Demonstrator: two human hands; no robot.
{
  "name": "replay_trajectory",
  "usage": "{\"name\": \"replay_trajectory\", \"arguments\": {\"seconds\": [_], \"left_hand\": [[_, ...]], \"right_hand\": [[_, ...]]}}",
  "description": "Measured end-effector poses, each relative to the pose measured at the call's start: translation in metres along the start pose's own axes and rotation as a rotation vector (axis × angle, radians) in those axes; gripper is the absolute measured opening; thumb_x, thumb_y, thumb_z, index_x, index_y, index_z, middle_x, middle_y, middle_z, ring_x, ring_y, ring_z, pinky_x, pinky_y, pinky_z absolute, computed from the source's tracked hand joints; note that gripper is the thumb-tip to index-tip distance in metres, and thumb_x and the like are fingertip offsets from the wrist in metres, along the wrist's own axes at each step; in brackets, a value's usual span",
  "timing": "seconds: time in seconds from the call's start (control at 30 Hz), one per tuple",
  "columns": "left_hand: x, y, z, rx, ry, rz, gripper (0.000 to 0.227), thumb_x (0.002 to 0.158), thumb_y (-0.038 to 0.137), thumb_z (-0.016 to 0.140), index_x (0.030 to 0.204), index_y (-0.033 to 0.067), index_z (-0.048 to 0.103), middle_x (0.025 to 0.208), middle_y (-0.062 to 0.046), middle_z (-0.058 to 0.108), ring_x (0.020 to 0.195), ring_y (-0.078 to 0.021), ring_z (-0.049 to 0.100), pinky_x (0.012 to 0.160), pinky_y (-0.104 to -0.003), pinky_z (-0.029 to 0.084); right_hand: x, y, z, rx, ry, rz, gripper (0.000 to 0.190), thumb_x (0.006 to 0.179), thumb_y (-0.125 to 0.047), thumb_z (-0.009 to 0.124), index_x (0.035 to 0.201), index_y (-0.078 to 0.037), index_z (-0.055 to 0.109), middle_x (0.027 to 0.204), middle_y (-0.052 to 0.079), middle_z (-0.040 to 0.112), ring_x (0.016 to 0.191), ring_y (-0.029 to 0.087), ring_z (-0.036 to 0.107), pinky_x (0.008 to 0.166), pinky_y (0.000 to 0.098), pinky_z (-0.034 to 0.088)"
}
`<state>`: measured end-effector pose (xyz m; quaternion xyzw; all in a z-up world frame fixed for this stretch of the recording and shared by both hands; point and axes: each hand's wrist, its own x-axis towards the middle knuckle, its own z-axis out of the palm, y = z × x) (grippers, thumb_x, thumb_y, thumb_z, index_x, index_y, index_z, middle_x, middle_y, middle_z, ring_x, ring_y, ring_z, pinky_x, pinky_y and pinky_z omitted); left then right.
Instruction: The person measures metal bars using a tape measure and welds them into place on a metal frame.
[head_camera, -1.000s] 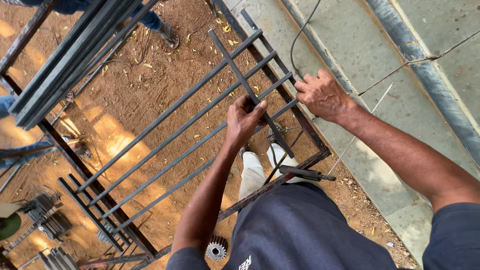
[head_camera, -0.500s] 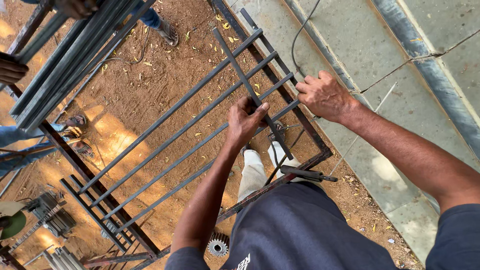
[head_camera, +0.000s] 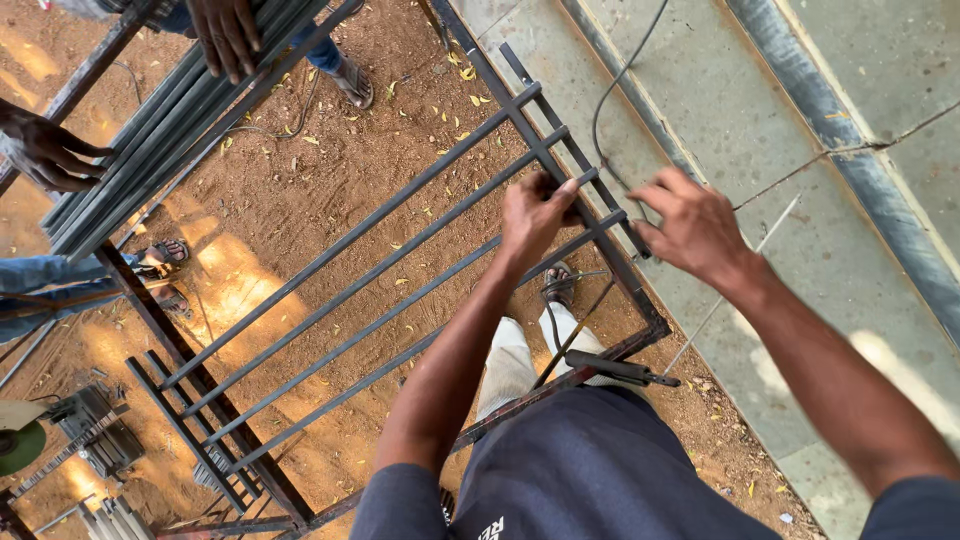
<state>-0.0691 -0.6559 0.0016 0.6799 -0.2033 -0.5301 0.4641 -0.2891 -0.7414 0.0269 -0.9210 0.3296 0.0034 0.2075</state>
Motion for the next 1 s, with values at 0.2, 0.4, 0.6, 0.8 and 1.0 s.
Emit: {"name": "replay_trajectory", "arguments": {"seconds": [0.2,0.4,0.6,0.8,1.0], "left_hand": [[0.02,-0.007,0.016,0.082,0.035,0.035,0.024,0.093,0.017,0.073,0.096,-0.0064,0.073,0.078,-0.016,0.076,0.064,-0.0199,0.074,0.054,-0.031,0.061],[0.026,-0.006,0.021,0.051,0.008,0.043,0.023,0.092,0.017,0.073,0.094,-0.0059,0.073,0.076,-0.015,0.077,0.061,-0.0167,0.075,0.051,-0.03,0.062],[0.032,0.007,0.012,0.199,-0.034,-0.061,0.026,0.091,0.018,0.076,0.09,-0.0079,0.074,0.074,-0.016,0.077,0.057,-0.0165,0.076,0.05,-0.028,0.064],[0.063,0.014,-0.017,0.561,0.291,0.231,0.025,0.089,0.028,0.076,0.096,0.0036,0.077,0.086,-0.011,0.078,0.059,-0.0154,0.071,0.049,-0.031,0.06],[0.125,0.039,-0.064,0.479,0.357,0.164,0.025,0.091,0.032,0.073,0.092,0.0074,0.079,0.086,-0.009,0.081,0.065,-0.0177,0.072,0.058,-0.032,0.06]], "right_hand": [[-0.032,-0.015,-0.005,0.141,-0.15,0.286,0.043,0.083,-0.049,0.078,0.111,-0.017,0.078,0.109,0.003,0.069,0.082,0.023,0.071,0.078,0.0417,0.057],[-0.039,-0.023,0.005,0.141,-0.122,0.294,0.04,0.083,-0.046,0.078,0.105,-0.013,0.079,0.107,0.005,0.069,0.085,0.024,0.072,0.077,0.0431,0.058],[-0.046,-0.014,0.025,0.063,0.033,0.194,0.029,0.087,-0.038,0.078,0.095,-0.01,0.079,0.099,0.006,0.071,0.086,0.024,0.071,0.08,0.0438,0.058],[-0.046,-0.015,0.037,-0.001,0.063,0.211,0.031,0.086,-0.038,0.079,0.097,-0.008,0.079,0.095,0.007,0.071,0.082,0.022,0.07,0.08,0.0422,0.058],[-0.04,-0.021,0.031,0.022,0.073,0.213,0.037,0.085,-0.039,0.081,0.105,-0.008,0.079,0.096,0.008,0.073,0.083,0.022,0.069,0.078,0.0425,0.056]]}}
